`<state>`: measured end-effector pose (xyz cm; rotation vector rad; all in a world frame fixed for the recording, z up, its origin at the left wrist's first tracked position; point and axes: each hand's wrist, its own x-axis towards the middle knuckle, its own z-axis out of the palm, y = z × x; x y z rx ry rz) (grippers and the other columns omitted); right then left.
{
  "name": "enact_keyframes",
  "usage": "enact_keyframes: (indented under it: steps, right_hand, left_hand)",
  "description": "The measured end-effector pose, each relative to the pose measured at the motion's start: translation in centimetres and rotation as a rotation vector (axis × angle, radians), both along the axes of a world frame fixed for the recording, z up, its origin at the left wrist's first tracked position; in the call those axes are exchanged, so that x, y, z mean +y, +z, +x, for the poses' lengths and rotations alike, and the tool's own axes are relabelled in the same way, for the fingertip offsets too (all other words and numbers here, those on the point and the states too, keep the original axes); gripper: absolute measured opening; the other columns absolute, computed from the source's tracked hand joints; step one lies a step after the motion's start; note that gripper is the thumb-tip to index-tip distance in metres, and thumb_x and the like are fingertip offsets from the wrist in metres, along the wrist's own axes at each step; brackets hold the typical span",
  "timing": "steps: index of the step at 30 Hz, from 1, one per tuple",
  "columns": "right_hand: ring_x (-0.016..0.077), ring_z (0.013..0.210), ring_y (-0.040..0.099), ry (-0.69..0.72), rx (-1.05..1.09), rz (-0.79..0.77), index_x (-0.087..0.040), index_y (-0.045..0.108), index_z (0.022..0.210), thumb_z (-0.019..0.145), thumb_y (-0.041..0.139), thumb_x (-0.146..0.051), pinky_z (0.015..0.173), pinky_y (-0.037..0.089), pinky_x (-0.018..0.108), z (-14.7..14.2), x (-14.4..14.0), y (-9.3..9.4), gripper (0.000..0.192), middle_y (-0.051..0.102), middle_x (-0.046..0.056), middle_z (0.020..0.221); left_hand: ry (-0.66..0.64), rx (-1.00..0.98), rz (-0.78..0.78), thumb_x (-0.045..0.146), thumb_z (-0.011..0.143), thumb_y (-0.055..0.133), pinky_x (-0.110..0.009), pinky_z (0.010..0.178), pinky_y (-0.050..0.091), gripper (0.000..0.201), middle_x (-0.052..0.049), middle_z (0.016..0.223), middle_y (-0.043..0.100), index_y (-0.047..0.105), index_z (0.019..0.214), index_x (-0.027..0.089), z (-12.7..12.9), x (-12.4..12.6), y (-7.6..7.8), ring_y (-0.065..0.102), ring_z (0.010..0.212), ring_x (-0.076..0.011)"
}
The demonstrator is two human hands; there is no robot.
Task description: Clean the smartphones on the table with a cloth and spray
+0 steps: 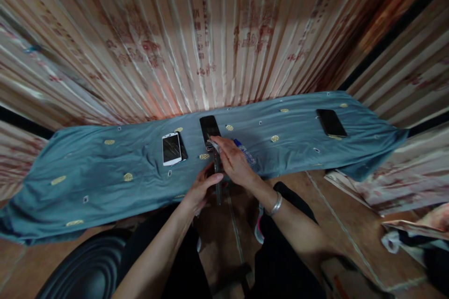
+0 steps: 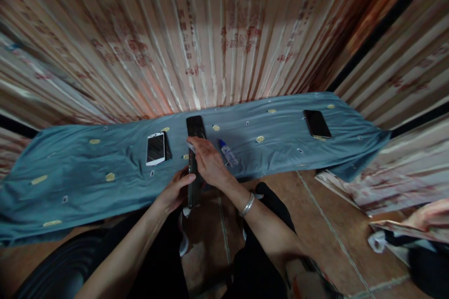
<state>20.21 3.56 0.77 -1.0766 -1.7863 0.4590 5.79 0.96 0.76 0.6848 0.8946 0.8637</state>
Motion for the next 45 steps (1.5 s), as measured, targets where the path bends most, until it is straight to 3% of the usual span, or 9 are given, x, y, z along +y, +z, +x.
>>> enact_keyframes:
  steps: [7,14,18,23,28,34,37,41,45]
  right_hand:
    - [0.0183,0.098,0.066,0.018,0.061,-0.294,-0.024,0.058,0.128,0.095,0.036,-0.022,0.091,0.051,0.037,0.7,1.6,-1.1,0.040,0.070,0.004,0.110]
    - [0.0144,0.086,0.066,0.036,0.269,-0.433,-0.024,0.068,0.112,0.090,0.043,-0.023,0.082,0.052,0.028,0.4,2.8,-2.4,0.033,0.073,-0.002,0.095]
    - [0.0132,0.070,0.064,0.059,0.506,-0.571,-0.023,0.070,0.106,0.087,0.049,-0.032,0.065,0.052,0.024,-0.1,3.0,-2.7,0.030,0.072,-0.003,0.080]
    - [0.0144,0.071,0.064,-0.008,0.722,-0.598,-0.022,0.072,0.094,0.078,0.060,-0.035,0.065,0.051,0.025,-0.2,3.3,-2.8,0.024,0.073,-0.001,0.081]
    - [0.0145,0.066,0.065,-0.023,0.843,-0.654,-0.022,0.069,0.094,0.074,0.065,-0.048,0.060,0.050,0.025,0.3,3.6,-2.8,0.033,0.072,0.000,0.077]
    - [0.0143,0.063,0.065,-0.001,0.950,-0.656,-0.020,0.070,0.093,0.073,0.070,-0.044,0.062,0.052,0.025,0.6,3.4,-3.4,0.030,0.073,0.000,0.075]
    - [0.0159,0.071,0.068,0.007,0.926,-0.641,-0.020,0.070,0.100,0.078,0.065,-0.038,0.068,0.054,0.027,0.2,3.1,-3.7,0.029,0.076,0.002,0.084]
    - [0.0191,0.095,0.070,-0.031,0.752,-0.539,-0.021,0.070,0.110,0.085,0.056,-0.032,0.086,0.055,0.033,-0.8,2.2,-4.1,0.031,0.075,0.001,0.104]
    - [0.0233,0.117,0.062,-0.105,0.489,-0.453,-0.022,0.066,0.121,0.089,0.050,-0.025,0.104,0.046,0.043,-1.5,1.0,-4.8,0.036,0.070,0.004,0.120]
  left_hand:
    - [-0.034,-0.033,-0.012,0.028,0.060,0.082,-0.038,0.076,0.056,0.048,-0.012,0.094,0.075,0.070,0.105,0.016,-0.4,0.0,0.3,0.069,0.097,-0.0305]
    - [-0.035,-0.095,-0.077,0.030,0.065,0.075,-0.042,0.081,0.058,0.039,-0.016,0.098,0.075,0.071,0.099,0.012,-0.8,-0.1,1.6,0.066,0.107,-0.0349]
    - [0.031,-0.142,-0.127,0.032,0.071,0.069,-0.046,0.085,0.057,0.034,-0.015,0.101,0.074,0.070,0.099,0.014,-0.8,0.0,1.5,0.065,0.110,-0.0338]
    - [0.091,-0.196,-0.154,0.036,0.077,0.064,-0.051,0.095,0.053,0.034,-0.015,0.102,0.074,0.069,0.101,0.012,-0.8,0.4,1.2,0.063,0.114,-0.0336]
    - [0.101,-0.221,-0.165,0.044,0.081,0.061,-0.052,0.098,0.050,0.041,-0.017,0.101,0.074,0.070,0.102,0.010,-0.6,0.7,1.3,0.063,0.115,-0.0342]
    - [0.171,-0.226,-0.147,0.041,0.080,0.064,-0.051,0.095,0.053,0.036,-0.013,0.093,0.076,0.069,0.100,0.012,0.3,0.5,0.7,0.067,0.107,-0.0320]
    - [0.236,-0.200,-0.125,0.035,0.078,0.066,-0.046,0.092,0.055,0.027,-0.009,0.081,0.076,0.069,0.093,0.012,0.8,0.7,0.7,0.071,0.097,-0.0285]
    - [0.281,-0.152,-0.099,0.028,0.078,0.067,-0.037,0.087,0.057,0.019,-0.006,0.075,0.075,0.070,0.088,0.013,1.3,1.2,1.0,0.073,0.088,-0.0230]
    - [0.321,-0.086,-0.103,0.026,0.078,0.067,-0.030,0.084,0.057,0.015,-0.006,0.072,0.075,0.072,0.082,0.012,1.6,1.7,1.2,0.072,0.087,-0.0222]
